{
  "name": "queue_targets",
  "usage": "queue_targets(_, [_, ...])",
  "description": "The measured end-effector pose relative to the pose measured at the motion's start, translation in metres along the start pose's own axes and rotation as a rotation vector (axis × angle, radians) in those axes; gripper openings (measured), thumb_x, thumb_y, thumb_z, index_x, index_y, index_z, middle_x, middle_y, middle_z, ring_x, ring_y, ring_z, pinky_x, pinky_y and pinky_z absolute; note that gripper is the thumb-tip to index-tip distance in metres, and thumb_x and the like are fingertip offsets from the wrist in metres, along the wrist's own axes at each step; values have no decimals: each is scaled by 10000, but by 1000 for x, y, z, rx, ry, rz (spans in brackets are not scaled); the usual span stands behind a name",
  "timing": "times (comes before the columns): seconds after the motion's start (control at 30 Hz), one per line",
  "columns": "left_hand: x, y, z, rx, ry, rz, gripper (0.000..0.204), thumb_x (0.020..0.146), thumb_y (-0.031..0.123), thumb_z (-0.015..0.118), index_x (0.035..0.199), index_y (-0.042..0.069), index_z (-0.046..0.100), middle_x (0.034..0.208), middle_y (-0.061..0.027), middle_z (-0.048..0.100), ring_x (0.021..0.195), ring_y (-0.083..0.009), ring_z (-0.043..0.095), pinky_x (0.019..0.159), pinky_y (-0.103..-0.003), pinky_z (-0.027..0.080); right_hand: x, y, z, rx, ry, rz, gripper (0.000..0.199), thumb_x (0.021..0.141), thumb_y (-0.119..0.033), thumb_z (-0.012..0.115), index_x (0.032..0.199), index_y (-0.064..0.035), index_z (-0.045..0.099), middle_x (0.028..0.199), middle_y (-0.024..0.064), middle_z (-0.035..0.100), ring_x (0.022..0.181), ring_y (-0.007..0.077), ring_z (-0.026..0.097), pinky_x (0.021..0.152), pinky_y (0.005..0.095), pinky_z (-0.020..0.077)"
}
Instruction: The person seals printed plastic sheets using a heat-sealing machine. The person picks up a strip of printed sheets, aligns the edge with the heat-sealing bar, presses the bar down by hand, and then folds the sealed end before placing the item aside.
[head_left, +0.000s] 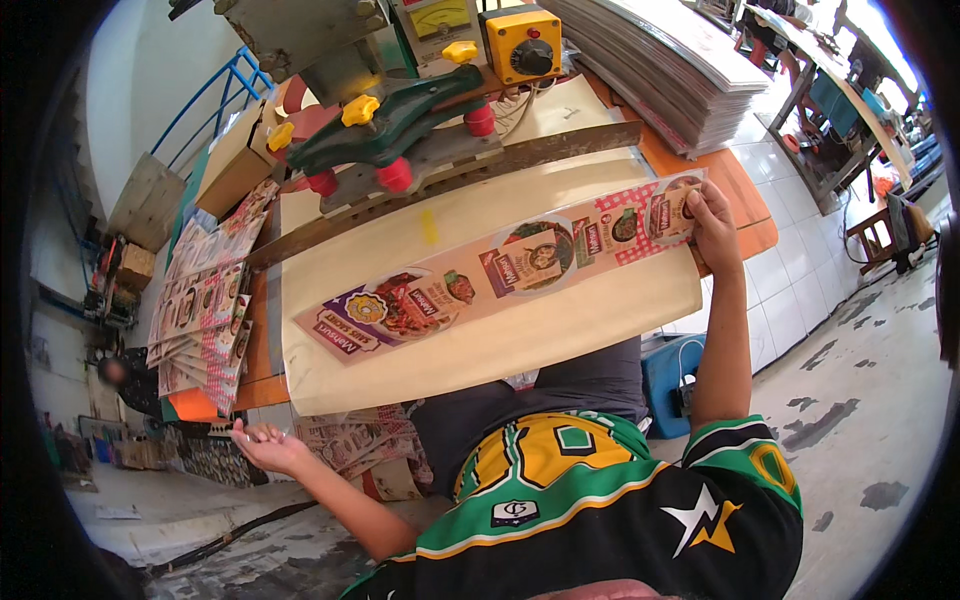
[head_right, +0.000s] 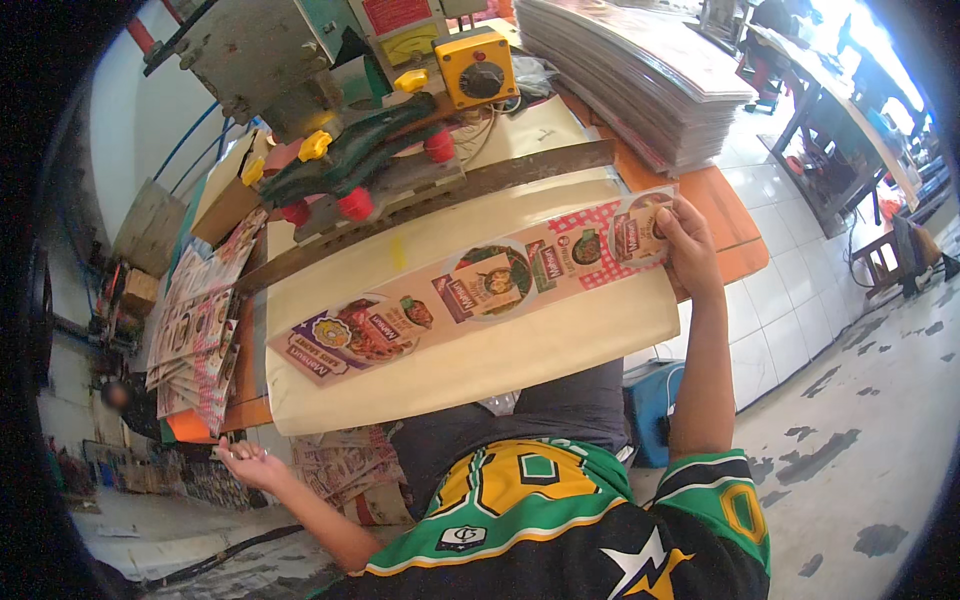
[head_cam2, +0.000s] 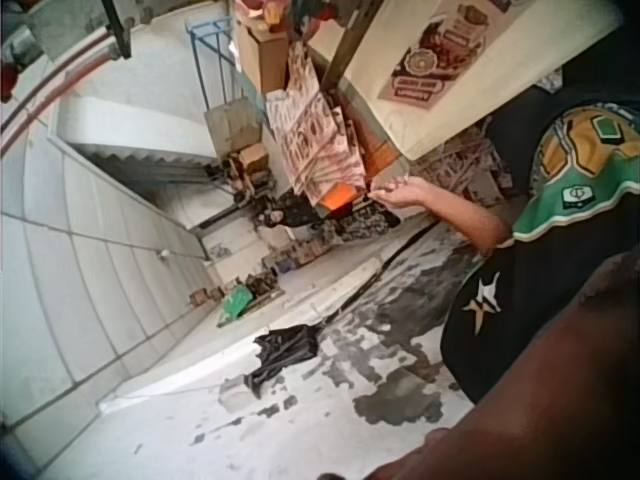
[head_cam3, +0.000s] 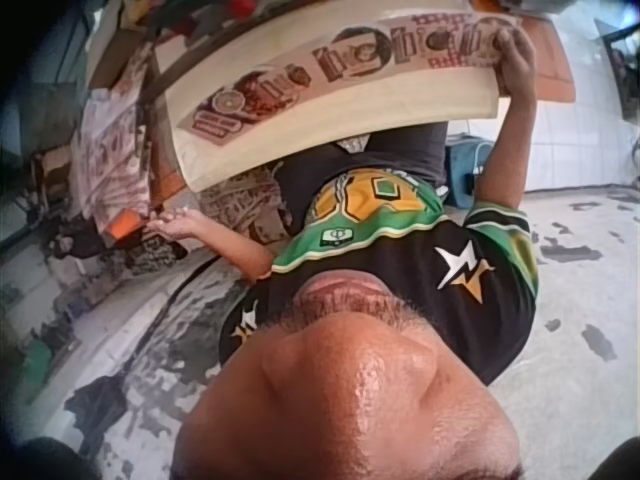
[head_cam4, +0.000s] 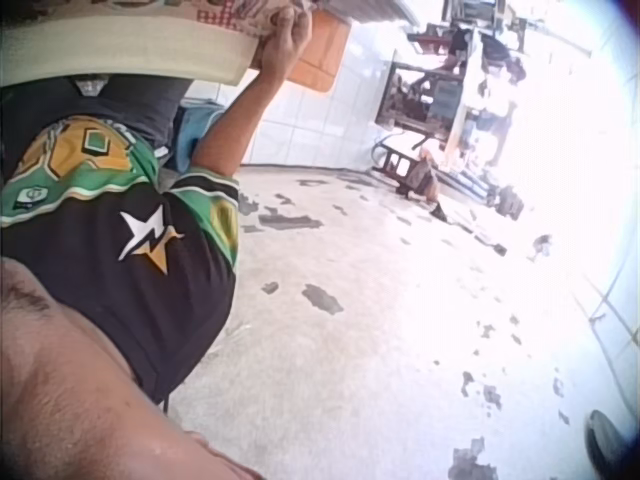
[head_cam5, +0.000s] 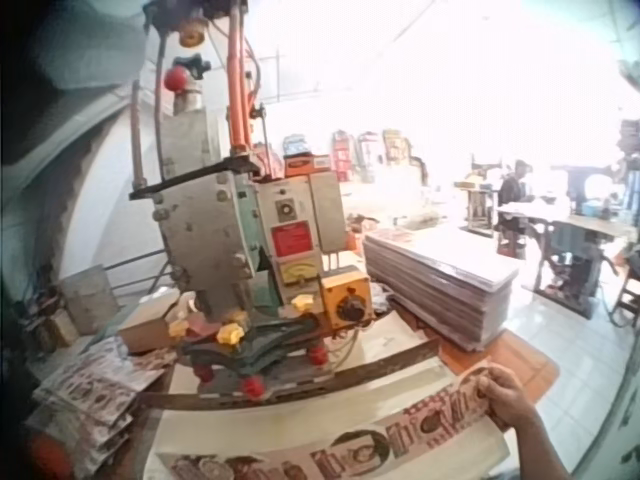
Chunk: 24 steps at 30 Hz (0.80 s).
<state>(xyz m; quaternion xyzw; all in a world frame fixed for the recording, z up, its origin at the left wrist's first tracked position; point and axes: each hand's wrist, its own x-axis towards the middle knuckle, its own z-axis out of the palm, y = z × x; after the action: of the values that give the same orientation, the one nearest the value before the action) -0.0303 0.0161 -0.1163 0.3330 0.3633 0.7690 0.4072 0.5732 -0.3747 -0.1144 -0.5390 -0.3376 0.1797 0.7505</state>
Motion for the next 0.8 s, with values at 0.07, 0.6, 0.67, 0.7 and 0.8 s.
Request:
queue_targets(0.07, [-1,-9,-22,224,77,104,337,1101,322,504,1123,6,621,655,65,318,519,-47,278,459,-230,210,0,0,0,-6,-3,9,292,1073,-243,571,1213,12,600,1105,72,698,986,118,679,880,288,559])
queue_targets(0.6, [-141,-224,-228,1019,-500,-735,262,977,47,552,1195,-53,656,859,-64,661,718,-164,599,631,-318,475,-4,-4,-6,39,-15,5,297,1069,-210,580,1248,25,613,1084,74,713,950,103,686,831,265,569])
queue_targets(0.67, [-144,-243,-278,1009,-612,-588,361,950,0,570,1306,-37,620,874,-60,664,720,-143,591,605,-306,466,4,-1,9,75,-49,30,291,1068,-217,584,1233,21,615,1078,67,710,951,98,681,834,266,565])
queue_targets(0.7, [-147,-250,-275,896,-590,-645,404,941,-12,579,1344,-27,593,875,-60,666,723,-136,589,601,-301,464,2,-4,10,59,-42,38,286,1067,-222,586,1221,17,616,1076,61,706,954,95,676,840,269,562])
queue_targets(0.8, [-139,-260,-254,778,-527,-762,519,925,-34,593,1439,1,524,895,-59,673,746,-124,588,605,-290,465,-4,-7,2,35,-3,27,282,1064,-223,595,1212,16,623,1071,64,712,941,95,680,823,258,563])
